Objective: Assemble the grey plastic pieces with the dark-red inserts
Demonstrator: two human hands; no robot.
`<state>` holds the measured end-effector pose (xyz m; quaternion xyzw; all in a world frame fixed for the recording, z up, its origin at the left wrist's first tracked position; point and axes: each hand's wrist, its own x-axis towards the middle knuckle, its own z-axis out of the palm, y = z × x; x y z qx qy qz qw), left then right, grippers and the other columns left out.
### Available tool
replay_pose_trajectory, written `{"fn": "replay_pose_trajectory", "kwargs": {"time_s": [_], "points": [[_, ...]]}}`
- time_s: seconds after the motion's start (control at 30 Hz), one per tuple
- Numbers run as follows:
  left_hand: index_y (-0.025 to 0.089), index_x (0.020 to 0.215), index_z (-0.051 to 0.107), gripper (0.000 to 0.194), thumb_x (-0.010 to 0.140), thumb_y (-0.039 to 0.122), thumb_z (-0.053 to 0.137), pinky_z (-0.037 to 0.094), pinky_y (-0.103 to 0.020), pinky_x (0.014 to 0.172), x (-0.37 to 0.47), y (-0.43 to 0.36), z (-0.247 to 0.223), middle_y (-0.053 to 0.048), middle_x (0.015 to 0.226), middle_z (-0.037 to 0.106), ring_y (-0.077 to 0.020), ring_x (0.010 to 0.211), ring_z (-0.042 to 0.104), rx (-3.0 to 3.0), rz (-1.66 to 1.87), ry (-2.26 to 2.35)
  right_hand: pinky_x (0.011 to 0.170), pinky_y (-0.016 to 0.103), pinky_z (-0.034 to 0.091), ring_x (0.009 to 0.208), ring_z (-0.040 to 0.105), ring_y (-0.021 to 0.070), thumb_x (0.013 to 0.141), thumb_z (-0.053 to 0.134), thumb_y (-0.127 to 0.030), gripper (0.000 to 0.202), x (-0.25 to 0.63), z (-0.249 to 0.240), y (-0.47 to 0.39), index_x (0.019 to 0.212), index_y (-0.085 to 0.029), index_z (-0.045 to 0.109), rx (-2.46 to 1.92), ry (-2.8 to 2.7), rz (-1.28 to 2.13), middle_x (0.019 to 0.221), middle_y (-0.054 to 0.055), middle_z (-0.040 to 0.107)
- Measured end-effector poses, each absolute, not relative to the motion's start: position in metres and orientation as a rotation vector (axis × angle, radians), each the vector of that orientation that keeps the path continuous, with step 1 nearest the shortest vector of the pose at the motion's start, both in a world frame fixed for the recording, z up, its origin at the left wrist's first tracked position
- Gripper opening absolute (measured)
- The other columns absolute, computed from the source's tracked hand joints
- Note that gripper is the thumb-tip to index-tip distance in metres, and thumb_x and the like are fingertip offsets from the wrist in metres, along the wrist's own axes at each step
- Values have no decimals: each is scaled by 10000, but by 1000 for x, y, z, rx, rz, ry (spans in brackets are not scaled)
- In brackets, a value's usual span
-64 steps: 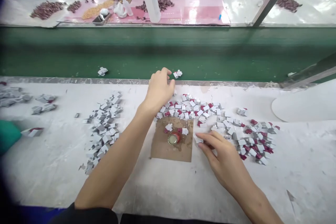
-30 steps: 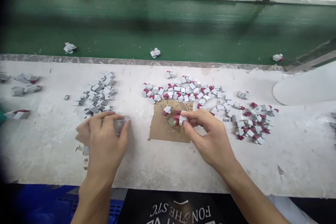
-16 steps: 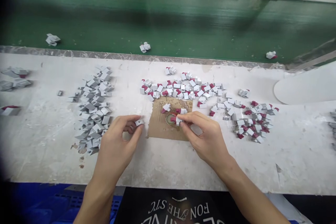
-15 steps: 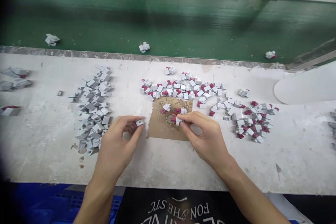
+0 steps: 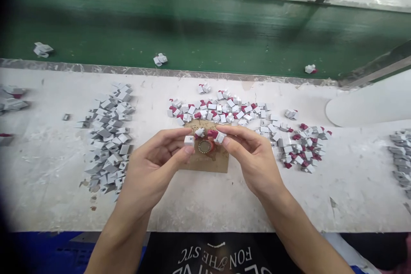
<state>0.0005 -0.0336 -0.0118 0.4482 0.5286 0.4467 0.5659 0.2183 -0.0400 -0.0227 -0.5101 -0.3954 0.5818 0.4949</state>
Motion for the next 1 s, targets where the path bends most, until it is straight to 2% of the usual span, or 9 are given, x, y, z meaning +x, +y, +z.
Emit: {"fn": "replay_pose_trajectory", "kwargs": {"time_s": [0.1,0.23,0.5,0.6,0.77,0.9,1.0], "points": [[246,1114,873,132,985,238,900,710,-259,809,13,-27,-8,-15,976,870,-157,858,829,966,1054,1134,1059,467,734,1153,879,279,989,958,-443,156,216,-21,-36,1132,-380,964,-1195,-902,1457,1194,24,932],[256,1132,877,111,1021,247,875,710,-242,842,19,-25,-9,-9,1036,887,-140,878,831,924,1019,1071,991,424,753,1119,881,259,946,996,-486,180,214,-23,-36,1100,-398,968,-1156,-861,1473,1180,10,934],[259,1149,869,106,1045,277,854,707,-256,844,18,-27,-13,-15,1018,885,-152,872,827,935,994,1083,931,358,758,1006,890,218,1000,954,-380,106,213,-24,-37,1102,-401,970,-1123,-897,1457,1102,5,930],[262,1137,870,94,1051,293,849,715,-281,856,17,-27,-13,-24,1016,883,-170,890,836,979,973,1100,894,347,757,990,884,219,1039,908,-323,129,214,-22,-38,1134,-387,969,-1158,-1012,1421,1051,20,913],[270,1122,868,90,1041,256,832,726,-320,852,16,-29,-13,-37,1038,877,-201,914,848,1071,926,1128,801,315,736,921,864,203,1034,901,-289,143,219,-19,-38,1138,-363,967,-1183,-1093,1442,1009,30,894],[292,1110,860,101,1050,237,801,709,-307,810,19,-31,-10,-17,1019,844,-181,867,811,1187,963,1133,825,306,727,925,855,182,1045,884,-265,164,225,-18,-34,1162,-350,961,-1108,-1098,1525,1015,25,876],[293,1128,836,93,1064,264,775,702,-335,824,19,-24,-5,-24,1057,830,-193,893,805,1285,950,1156,865,343,731,968,858,198,1065,857,-289,167,231,-16,-25,1190,-345,952,-1076,-1168,1533,1044,30,881]]}}
